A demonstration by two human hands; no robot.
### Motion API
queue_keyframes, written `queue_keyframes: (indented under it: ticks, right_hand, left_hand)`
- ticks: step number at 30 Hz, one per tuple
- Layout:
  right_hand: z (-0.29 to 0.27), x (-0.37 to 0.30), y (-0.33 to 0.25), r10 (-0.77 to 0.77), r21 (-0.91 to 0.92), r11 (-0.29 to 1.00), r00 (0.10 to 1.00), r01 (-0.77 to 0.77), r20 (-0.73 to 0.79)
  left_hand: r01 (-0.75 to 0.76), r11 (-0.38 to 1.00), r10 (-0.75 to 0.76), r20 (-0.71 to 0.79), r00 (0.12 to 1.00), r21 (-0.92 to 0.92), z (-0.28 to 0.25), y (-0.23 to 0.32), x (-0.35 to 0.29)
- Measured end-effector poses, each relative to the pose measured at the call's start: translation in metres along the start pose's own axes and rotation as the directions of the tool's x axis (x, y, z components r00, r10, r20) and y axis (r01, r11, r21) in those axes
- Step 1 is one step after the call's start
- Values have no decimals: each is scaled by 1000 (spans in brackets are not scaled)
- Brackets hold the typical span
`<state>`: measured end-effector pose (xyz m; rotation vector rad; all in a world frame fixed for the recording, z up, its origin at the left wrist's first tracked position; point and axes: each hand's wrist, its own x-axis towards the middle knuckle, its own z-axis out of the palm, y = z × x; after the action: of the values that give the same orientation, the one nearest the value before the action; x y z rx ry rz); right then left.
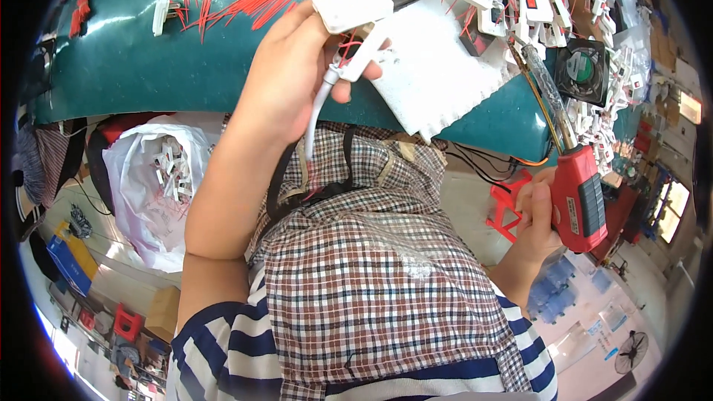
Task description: The person solders red wires to switch housings using a soldering iron and solder wire at a factory workbench.
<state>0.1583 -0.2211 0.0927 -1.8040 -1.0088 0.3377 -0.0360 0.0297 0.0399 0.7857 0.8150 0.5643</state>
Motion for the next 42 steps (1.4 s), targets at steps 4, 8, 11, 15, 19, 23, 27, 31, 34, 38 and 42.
queue_keyframes:
  ticks: [4,8,11,15,19,23,27,31,34,38,42]
  right_hand:
    - [2,0,-2,16,-8,1000,997,-17,-72]
    - [1,-2,4,27,38,999,998,-24,-60]
    - [0,-2,5,11,42,999,999,-10,-35]
    - [1,-1,4,3,85,996,1000,-3,-4]
    - [4,-4,5,13,97,995,999,-8,-52]
    - [6,-5,8,14,123,992,998,-8,-54]
    - [4,-4,11,-22,115,993,1000,24,-20]
    - [7,-5,13,-83,131,988,996,86,-30]
    - [9,-8,13,-38,151,987,998,46,-56]
    - [12,-12,15,-27,172,985,998,36,-55]
    - [13,-15,12,14,175,984,1000,-10,-18]
  left_hand:
    - [56,989,-68,82,994,140,-6,10,4]
    - [-47,923,68,-41,997,381,-8,17,5]
    - [-28,890,47,-31,998,456,-13,30,3]
    - [37,867,-28,-24,999,498,-27,41,-1]
    - [125,976,-138,64,988,176,-44,41,-3]
    - [310,951,-308,87,947,-5,-52,23,-3]
    - [341,904,-232,373,899,-260,-66,10,-4]
    - [430,712,-81,543,836,-555,-62,2,-4]
    - [510,587,-23,616,787,-629,-56,-4,-5]
    - [560,456,74,657,750,-691,-46,-7,-12]
    - [477,568,88,626,775,-670,-48,1,-26]
